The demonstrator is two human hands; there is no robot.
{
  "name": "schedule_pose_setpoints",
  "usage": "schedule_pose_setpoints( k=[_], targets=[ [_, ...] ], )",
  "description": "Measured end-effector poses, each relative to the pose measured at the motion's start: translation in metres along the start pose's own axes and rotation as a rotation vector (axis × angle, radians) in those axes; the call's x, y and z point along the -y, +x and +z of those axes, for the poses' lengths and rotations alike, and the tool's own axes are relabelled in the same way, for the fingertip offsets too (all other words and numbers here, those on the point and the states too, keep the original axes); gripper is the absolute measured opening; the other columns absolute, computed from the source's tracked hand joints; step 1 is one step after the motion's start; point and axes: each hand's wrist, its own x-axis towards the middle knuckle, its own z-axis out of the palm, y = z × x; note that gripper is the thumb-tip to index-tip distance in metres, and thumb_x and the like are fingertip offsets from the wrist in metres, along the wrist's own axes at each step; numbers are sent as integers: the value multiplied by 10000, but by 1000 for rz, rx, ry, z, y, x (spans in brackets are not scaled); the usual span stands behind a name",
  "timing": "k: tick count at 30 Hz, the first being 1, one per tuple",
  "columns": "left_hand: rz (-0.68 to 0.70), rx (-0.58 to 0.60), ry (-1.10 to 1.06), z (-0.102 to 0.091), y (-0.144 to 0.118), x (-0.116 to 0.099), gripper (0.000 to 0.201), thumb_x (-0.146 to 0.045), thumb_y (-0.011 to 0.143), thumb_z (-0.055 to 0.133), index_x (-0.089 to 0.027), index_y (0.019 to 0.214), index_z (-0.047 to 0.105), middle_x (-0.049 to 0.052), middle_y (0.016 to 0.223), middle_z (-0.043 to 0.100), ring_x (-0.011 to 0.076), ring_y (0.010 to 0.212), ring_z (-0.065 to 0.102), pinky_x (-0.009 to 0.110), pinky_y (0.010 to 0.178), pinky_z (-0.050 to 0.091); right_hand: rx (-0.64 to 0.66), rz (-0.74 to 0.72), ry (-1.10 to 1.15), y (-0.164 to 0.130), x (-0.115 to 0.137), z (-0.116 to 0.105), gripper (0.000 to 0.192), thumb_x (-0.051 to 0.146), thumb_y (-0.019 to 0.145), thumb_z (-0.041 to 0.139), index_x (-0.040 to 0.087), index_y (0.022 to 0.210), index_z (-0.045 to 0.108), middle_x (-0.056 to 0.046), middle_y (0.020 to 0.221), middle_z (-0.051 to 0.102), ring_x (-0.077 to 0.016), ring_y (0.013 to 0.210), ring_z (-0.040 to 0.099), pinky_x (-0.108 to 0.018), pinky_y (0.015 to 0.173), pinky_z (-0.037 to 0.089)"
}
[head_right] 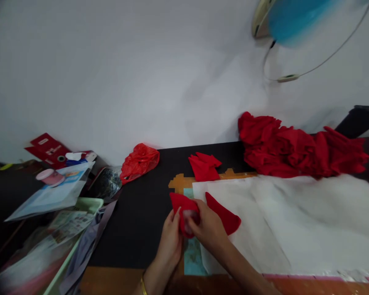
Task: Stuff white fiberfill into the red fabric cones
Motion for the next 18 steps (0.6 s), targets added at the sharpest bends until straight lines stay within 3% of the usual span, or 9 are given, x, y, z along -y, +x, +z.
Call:
schedule_pose_setpoints(
  k=[3,5,11,15,18],
  targets=[
    [46,59,71,1,-6,4,432,-363,754,759,-170,1122,642,111,1120,714,238,1015,675,323,915,506,16,23,111,4,1,4,227,202,781,507,194,975,623,-24,756,696,-206,704,675,-288,639,507],
    [41,68,73,0,-8,3,443,-353,746,767,-162,1126,643,114,1129,713,246,1051,665,328,934,498,36,24,164,7,0,5,234,156,735,489,200,918,628,-4,712,688,-197,677,664,-270,614,490],
    [-74,-6,-38,-5,-9,-7,409,-317,702,785,-174,1068,672,102,1067,736,239,943,698,329,842,541,124,-14,214,5,-7,-9,439,92,673,452,199,1053,644,-30,937,729,-205,849,679,-294,743,512],
    [-36,53,38,-6,-12,-8,460,-322,720,784,-147,1124,650,127,1142,714,270,1066,663,361,936,506,211,-16,288,-1,-5,-23,548,136,712,500,179,1256,548,-97,1200,664,-215,976,670,-324,826,533],
    [-20,101,105,-4,-15,-3,474,-331,721,787,-138,1133,653,134,1132,716,279,1078,654,360,938,499,149,23,324,-4,-3,-21,521,154,687,517,170,1205,567,-93,1151,687,-225,950,677,-321,799,541]
  ],
)
